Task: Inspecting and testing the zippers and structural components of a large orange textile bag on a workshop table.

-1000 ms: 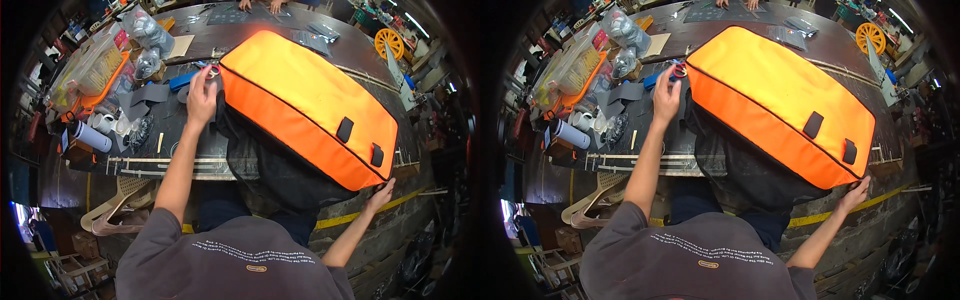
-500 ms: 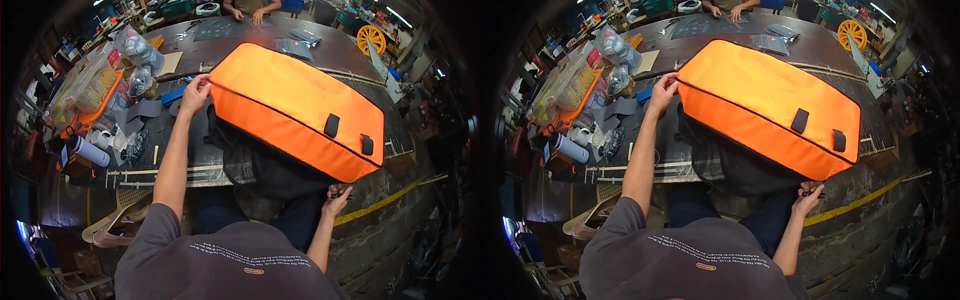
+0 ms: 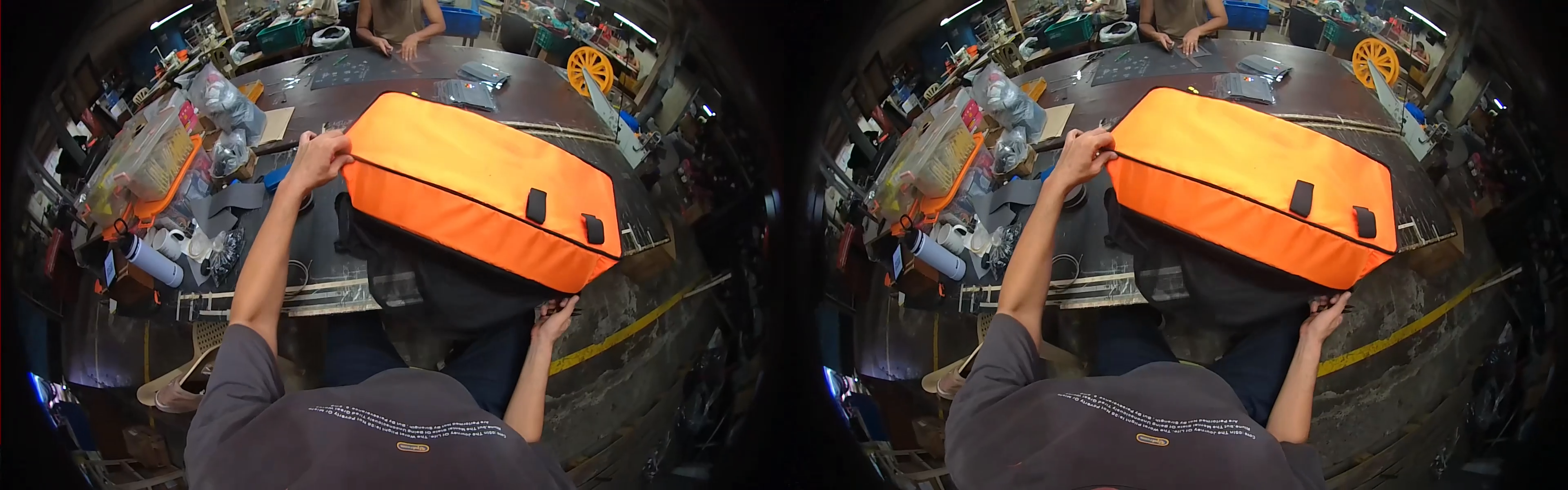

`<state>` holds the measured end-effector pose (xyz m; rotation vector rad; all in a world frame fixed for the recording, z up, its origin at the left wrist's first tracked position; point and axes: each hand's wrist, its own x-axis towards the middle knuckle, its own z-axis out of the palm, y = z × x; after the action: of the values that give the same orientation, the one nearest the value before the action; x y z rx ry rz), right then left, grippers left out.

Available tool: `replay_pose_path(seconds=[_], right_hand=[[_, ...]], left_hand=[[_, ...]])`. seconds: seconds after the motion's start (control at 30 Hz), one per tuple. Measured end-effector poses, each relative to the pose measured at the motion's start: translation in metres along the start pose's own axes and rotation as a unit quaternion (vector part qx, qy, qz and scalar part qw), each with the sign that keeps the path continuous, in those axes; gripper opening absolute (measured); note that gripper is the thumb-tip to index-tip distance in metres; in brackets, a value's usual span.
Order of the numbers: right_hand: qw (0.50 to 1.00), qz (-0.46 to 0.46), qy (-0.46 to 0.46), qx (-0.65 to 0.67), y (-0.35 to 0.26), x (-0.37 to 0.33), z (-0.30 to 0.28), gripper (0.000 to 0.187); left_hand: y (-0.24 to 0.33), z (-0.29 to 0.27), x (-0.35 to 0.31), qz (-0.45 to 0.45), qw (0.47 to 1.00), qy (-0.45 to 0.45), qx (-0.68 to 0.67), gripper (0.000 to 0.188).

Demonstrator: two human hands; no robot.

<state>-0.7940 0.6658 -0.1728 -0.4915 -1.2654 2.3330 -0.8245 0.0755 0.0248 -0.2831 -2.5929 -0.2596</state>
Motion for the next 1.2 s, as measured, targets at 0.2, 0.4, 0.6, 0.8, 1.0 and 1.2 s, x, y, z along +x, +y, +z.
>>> replay_pose_path(seconds=[0.2,0.4,0.6,0.8,1.0,1.2], right_hand=[[0.985,-0.171,-0.010,-0.027,-0.157,0.089,0.073,0.048],[0.843,-0.428,-0.074,-0.317,-0.324,0.201,0.179,0.046],[0.770,-0.409,-0.393,-0.293,-0.265,-0.063,0.275,0.023],[0.570,-0.503,-0.507,-0.407,-0.228,-0.119,0.272,0.029],[0.523,-0.466,-0.491,-0.519,-0.218,-0.116,0.240,0.024],[0.496,-0.489,-0.484,-0.530,-0.182,-0.129,0.211,0.027]], left_hand=[[0.122,-0.092,0.010,-0.009,0.977,-0.001,-0.212,0.018],[0.173,-0.104,0.035,-0.111,0.881,-0.076,-0.454,0.026],[0.185,-0.008,-0.033,-0.205,0.794,-0.085,-0.566,0.017],[0.227,-0.005,-0.009,-0.182,0.730,-0.027,-0.659,0.020],[0.232,-0.005,-0.004,-0.174,0.768,-0.047,-0.615,0.018],[0.245,0.017,-0.038,-0.223,0.726,0.011,-0.651,0.018]])
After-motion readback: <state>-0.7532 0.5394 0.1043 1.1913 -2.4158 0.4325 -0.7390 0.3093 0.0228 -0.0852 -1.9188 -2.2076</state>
